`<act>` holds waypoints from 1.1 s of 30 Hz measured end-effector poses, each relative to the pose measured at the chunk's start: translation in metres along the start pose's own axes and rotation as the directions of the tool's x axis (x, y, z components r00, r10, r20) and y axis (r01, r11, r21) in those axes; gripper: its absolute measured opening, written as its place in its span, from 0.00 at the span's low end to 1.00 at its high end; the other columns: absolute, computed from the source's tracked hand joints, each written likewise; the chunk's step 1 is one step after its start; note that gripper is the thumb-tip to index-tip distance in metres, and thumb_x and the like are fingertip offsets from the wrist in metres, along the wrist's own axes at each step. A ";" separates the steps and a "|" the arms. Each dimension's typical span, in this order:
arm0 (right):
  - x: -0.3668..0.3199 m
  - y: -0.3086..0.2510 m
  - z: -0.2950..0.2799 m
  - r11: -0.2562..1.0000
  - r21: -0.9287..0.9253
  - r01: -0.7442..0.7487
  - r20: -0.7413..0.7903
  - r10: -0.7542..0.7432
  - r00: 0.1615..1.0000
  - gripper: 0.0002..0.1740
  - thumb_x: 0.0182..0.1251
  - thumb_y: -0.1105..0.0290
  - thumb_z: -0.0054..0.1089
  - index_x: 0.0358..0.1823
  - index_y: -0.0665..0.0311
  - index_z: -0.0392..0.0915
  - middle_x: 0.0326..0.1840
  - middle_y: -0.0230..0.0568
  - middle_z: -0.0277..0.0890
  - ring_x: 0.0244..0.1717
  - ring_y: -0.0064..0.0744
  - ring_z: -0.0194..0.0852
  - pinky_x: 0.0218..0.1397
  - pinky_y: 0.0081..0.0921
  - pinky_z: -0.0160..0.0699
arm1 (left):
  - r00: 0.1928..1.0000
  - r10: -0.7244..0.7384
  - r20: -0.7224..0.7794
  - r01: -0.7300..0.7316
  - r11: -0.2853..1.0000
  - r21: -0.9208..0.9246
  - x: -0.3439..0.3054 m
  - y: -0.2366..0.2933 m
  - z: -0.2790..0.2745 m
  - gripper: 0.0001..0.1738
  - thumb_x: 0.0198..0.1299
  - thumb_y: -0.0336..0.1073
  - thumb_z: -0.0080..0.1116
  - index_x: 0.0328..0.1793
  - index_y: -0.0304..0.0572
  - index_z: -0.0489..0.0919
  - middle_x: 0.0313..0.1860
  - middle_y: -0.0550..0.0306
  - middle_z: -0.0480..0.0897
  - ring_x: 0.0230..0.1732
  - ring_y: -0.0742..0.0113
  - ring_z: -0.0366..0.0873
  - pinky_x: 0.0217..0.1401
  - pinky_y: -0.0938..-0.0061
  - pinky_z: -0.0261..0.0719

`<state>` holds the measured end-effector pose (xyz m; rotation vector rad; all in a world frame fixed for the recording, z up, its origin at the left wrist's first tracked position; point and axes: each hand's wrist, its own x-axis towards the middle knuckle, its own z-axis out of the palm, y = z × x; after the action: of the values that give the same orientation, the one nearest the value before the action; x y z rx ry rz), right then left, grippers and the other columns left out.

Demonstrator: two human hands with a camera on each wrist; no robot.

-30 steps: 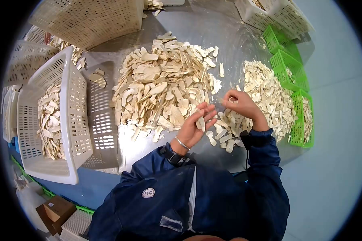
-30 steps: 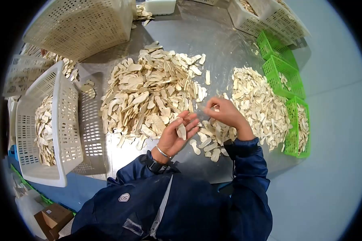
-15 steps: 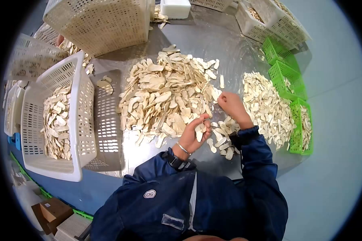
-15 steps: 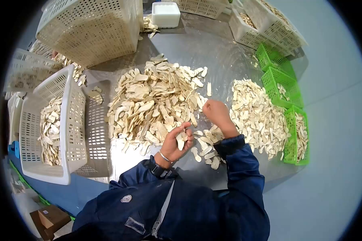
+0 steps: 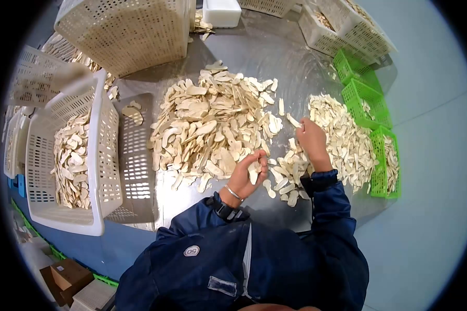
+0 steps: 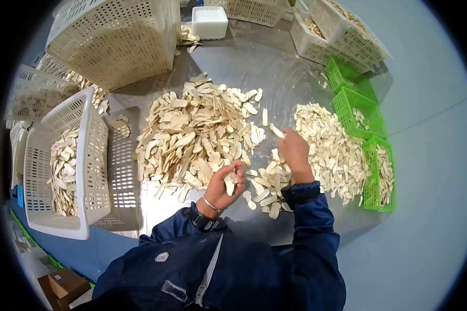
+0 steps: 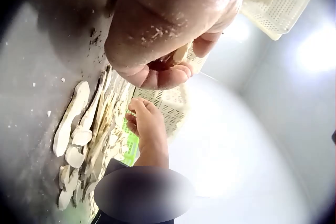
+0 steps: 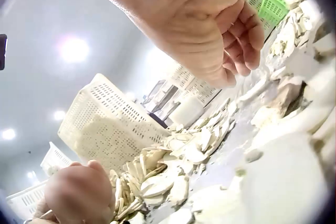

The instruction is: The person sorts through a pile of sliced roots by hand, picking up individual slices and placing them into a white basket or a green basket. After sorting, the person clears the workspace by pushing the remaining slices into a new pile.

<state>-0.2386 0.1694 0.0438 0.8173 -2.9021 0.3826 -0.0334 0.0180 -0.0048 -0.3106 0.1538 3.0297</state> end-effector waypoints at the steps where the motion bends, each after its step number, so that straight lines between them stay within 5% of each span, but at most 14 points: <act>1: 0.001 -0.005 0.002 0.999 0.027 0.028 0.014 -0.029 1.000 0.14 0.61 0.63 0.58 0.46 0.60 0.79 0.37 0.48 0.84 0.38 0.52 0.83 0.42 0.44 0.80 | 1.000 -0.004 -0.008 0.004 1.000 0.005 0.000 0.000 0.000 0.11 0.71 0.41 0.52 0.52 0.46 0.75 0.34 0.61 0.77 0.35 0.69 0.73 0.35 0.78 0.74; 6: 0.004 -0.045 0.010 0.987 0.161 0.028 0.198 -0.060 0.978 0.23 0.60 0.56 0.63 0.53 0.60 0.77 0.38 0.47 0.84 0.41 0.50 0.84 0.45 0.42 0.80 | 0.999 -0.013 -0.043 0.014 1.000 0.028 -0.001 0.001 0.002 0.10 0.71 0.41 0.51 0.51 0.46 0.75 0.34 0.62 0.77 0.34 0.69 0.73 0.35 0.78 0.73; 10: 0.008 -0.053 0.023 0.990 0.106 0.090 0.172 -0.108 0.979 0.26 0.61 0.52 0.63 0.55 0.60 0.76 0.38 0.46 0.85 0.42 0.50 0.84 0.45 0.42 0.80 | 0.999 -0.019 -0.040 0.019 1.000 -0.004 -0.001 0.001 0.003 0.10 0.71 0.40 0.51 0.52 0.45 0.76 0.34 0.62 0.77 0.34 0.69 0.74 0.34 0.78 0.73; 15: 0.013 -0.029 0.019 0.984 0.162 0.073 0.108 -0.092 0.990 0.11 0.60 0.62 0.56 0.31 0.61 0.81 0.28 0.51 0.81 0.33 0.56 0.80 0.37 0.46 0.78 | 0.999 -0.006 -0.034 0.007 1.000 0.014 -0.003 0.001 0.004 0.10 0.71 0.40 0.51 0.52 0.45 0.76 0.33 0.63 0.78 0.34 0.70 0.74 0.33 0.78 0.72; 21: 0.013 -0.004 0.008 0.985 0.171 -0.027 0.156 0.000 0.988 0.13 0.60 0.59 0.57 0.37 0.60 0.81 0.32 0.51 0.82 0.37 0.57 0.80 0.41 0.45 0.78 | 0.997 -0.018 -0.076 0.021 0.999 0.040 -0.004 0.001 0.009 0.11 0.71 0.40 0.52 0.51 0.43 0.76 0.32 0.64 0.78 0.32 0.72 0.74 0.34 0.79 0.71; 26: 0.014 -0.032 0.019 0.990 0.139 -0.021 0.226 -0.012 0.974 0.26 0.56 0.47 0.64 0.48 0.60 0.77 0.38 0.51 0.83 0.42 0.54 0.82 0.47 0.44 0.79 | 0.995 -0.018 -0.099 0.024 0.998 0.063 -0.003 0.001 0.008 0.11 0.71 0.40 0.53 0.52 0.44 0.76 0.32 0.65 0.78 0.33 0.72 0.74 0.33 0.79 0.71; 33: 0.014 -0.026 0.023 0.973 0.227 0.030 0.236 -0.085 0.968 0.16 0.56 0.55 0.63 0.33 0.61 0.77 0.29 0.47 0.82 0.36 0.51 0.82 0.41 0.43 0.79 | 0.996 -0.026 -0.086 0.035 0.995 0.098 -0.002 0.001 0.005 0.10 0.70 0.42 0.54 0.50 0.48 0.77 0.33 0.68 0.79 0.34 0.74 0.75 0.35 0.79 0.71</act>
<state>-0.2380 0.1349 0.0296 1.0486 -3.0904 0.6541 -0.0324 0.0177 0.0002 -0.4288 0.3018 2.9676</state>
